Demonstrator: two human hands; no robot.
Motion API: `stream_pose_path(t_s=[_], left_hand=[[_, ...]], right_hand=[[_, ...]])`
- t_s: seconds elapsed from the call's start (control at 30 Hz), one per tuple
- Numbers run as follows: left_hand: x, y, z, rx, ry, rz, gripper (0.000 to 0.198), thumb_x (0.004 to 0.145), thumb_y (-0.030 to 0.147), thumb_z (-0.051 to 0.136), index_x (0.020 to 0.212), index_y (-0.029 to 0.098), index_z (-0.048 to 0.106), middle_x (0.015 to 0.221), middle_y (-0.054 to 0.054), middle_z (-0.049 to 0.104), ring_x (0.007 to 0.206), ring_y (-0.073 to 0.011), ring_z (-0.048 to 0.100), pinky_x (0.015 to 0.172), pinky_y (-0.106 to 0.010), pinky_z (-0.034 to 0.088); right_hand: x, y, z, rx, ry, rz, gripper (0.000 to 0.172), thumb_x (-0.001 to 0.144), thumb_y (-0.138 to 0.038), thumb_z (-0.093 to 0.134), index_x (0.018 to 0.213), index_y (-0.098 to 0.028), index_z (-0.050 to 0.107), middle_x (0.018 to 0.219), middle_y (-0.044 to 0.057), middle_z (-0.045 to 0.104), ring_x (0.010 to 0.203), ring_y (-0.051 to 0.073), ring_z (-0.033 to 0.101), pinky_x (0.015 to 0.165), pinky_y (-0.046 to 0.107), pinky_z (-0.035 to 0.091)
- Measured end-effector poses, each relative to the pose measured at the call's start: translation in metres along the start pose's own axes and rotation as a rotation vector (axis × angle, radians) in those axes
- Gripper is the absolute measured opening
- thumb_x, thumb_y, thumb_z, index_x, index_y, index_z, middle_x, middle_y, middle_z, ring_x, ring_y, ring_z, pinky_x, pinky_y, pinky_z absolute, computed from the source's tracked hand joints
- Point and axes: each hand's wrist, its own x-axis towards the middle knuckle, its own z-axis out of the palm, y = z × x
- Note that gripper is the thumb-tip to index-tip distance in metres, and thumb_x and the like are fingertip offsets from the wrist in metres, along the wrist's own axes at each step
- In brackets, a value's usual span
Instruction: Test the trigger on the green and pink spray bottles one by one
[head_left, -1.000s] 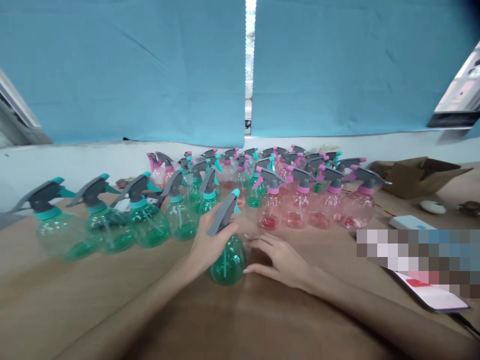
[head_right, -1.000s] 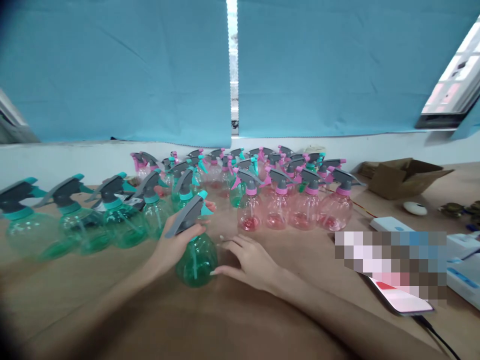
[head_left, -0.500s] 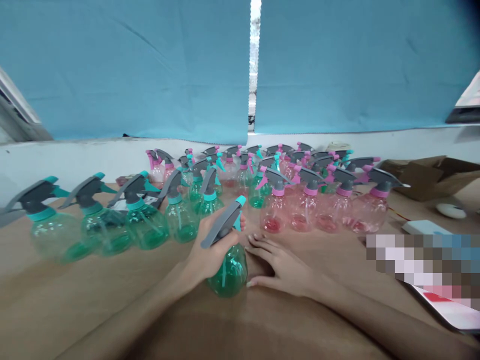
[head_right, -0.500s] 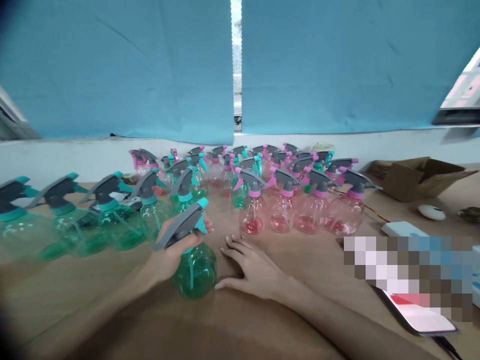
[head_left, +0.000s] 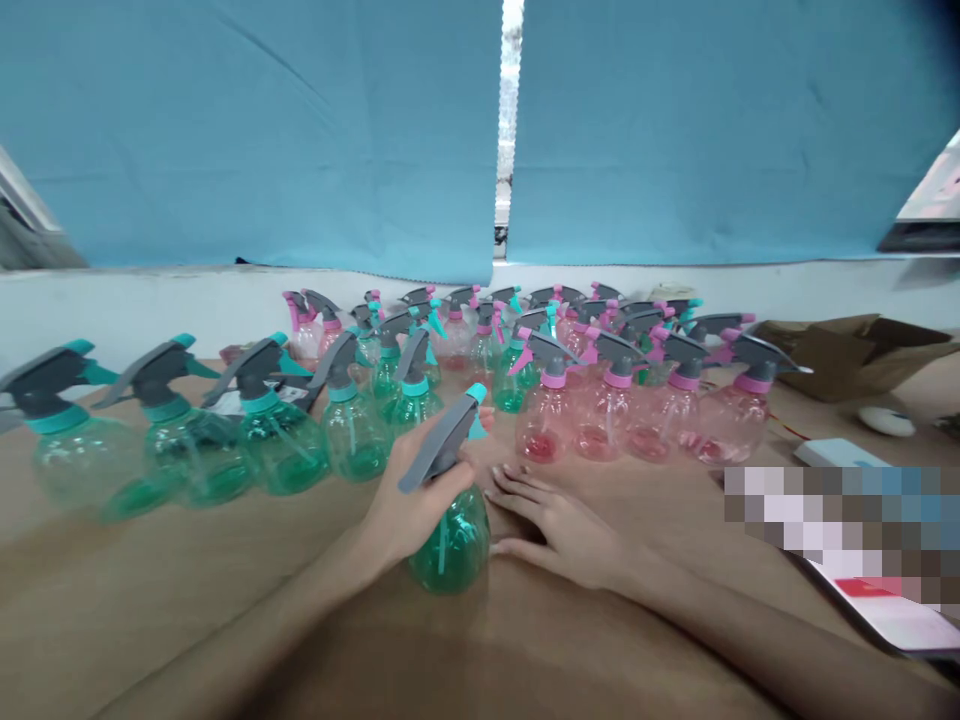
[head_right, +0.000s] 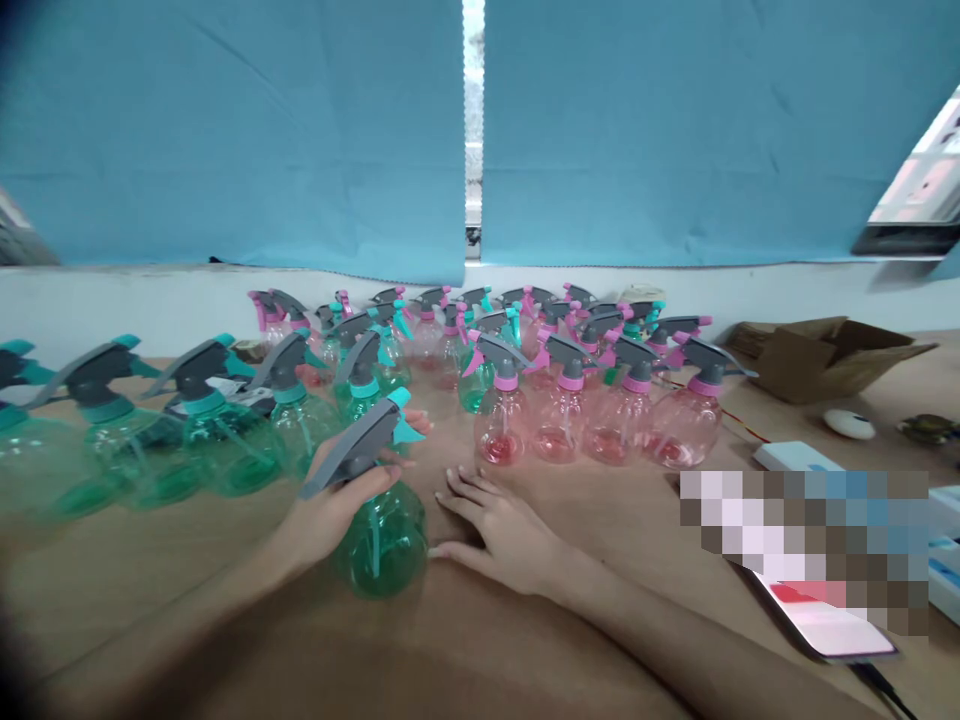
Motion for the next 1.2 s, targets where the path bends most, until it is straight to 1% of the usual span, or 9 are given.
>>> stream_pose_path(t_s=[0.07,0.1,0.27,0.47,0.63,0.73,0.87,1.07,1.2], left_hand=[[0.000,-0.001,0.000,0.022,0.018,0.015,0.010,0.070,0.025,0.051,0.075,0.024,0.060,0.068,0.002,0.057,0.065,-0.0175,0.055,0.061,-0.031,0.047],[0.000,-0.001,0.000,0.032,0.018,0.025,0.012,0.071,0.025,0.050,0.076,0.024,0.061,0.068,0.002,0.057,0.065,-0.0172,0.055,0.060,-0.031,0.046],[0.001,0.002,0.000,0.039,-0.007,0.056,0.026,0.071,0.024,0.049,0.093,0.026,0.063,0.069,0.002,0.055,0.063,-0.0168,0.052,0.059,-0.030,0.046],[0.001,0.005,0.000,0.026,-0.019,0.037,0.024,0.069,0.021,0.048,0.088,0.025,0.063,0.066,0.002,0.056,0.062,-0.0174,0.053,0.057,-0.030,0.045],[0.002,0.008,-0.002,0.002,-0.054,0.031,0.030,0.069,0.021,0.048,0.094,0.026,0.063,0.071,0.001,0.057,0.069,-0.0187,0.054,0.061,-0.031,0.046],[0.002,0.010,-0.002,-0.008,-0.060,0.037,0.031,0.069,0.020,0.049,0.096,0.025,0.062,0.070,0.002,0.054,0.065,-0.0169,0.051,0.060,-0.029,0.044],[0.001,0.010,-0.002,-0.041,-0.046,0.067,0.026,0.068,0.015,0.048,0.090,0.024,0.059,0.068,0.003,0.053,0.062,-0.0149,0.050,0.058,-0.027,0.041],[0.002,0.006,-0.001,-0.057,-0.025,0.093,0.013,0.067,0.014,0.050,0.074,0.023,0.057,0.068,0.003,0.056,0.065,-0.0155,0.053,0.058,-0.027,0.041],[0.002,0.004,-0.001,-0.080,-0.020,0.071,0.011,0.068,0.018,0.052,0.076,0.023,0.058,0.068,0.002,0.057,0.060,-0.0143,0.052,0.057,-0.027,0.042]], right_hand=[[0.000,0.000,0.000,-0.023,0.003,-0.004,0.061,0.087,-0.054,0.043,0.136,-0.019,0.040,0.141,0.010,0.039,0.133,0.024,0.029,0.108,0.046,0.028],[0.001,0.000,0.000,-0.036,0.002,-0.007,0.059,0.088,-0.054,0.042,0.136,-0.019,0.040,0.140,0.009,0.040,0.133,0.024,0.029,0.109,0.046,0.027],[0.001,0.000,0.000,-0.051,0.004,-0.018,0.058,0.089,-0.052,0.042,0.135,-0.018,0.041,0.139,0.010,0.043,0.133,0.023,0.030,0.109,0.045,0.027],[0.001,0.000,0.000,-0.056,-0.004,-0.018,0.057,0.089,-0.052,0.041,0.134,-0.017,0.042,0.139,0.010,0.042,0.133,0.023,0.031,0.109,0.044,0.027],[0.000,0.003,0.003,-0.033,0.019,-0.017,0.058,0.088,-0.052,0.043,0.135,-0.018,0.042,0.138,0.009,0.043,0.132,0.024,0.032,0.109,0.045,0.028],[0.000,0.005,0.004,-0.040,0.021,-0.023,0.059,0.088,-0.053,0.043,0.136,-0.019,0.041,0.139,0.009,0.042,0.132,0.024,0.032,0.109,0.045,0.028],[0.000,0.005,0.005,-0.059,0.016,-0.026,0.059,0.088,-0.054,0.041,0.136,-0.019,0.040,0.140,0.008,0.042,0.133,0.024,0.031,0.108,0.045,0.029],[0.000,0.004,0.004,-0.060,0.003,-0.015,0.059,0.088,-0.054,0.041,0.136,-0.019,0.039,0.140,0.008,0.041,0.133,0.023,0.031,0.109,0.045,0.028],[0.000,0.005,0.004,-0.053,0.014,-0.023,0.059,0.088,-0.054,0.041,0.136,-0.020,0.039,0.139,0.008,0.042,0.132,0.023,0.032,0.108,0.045,0.029]])
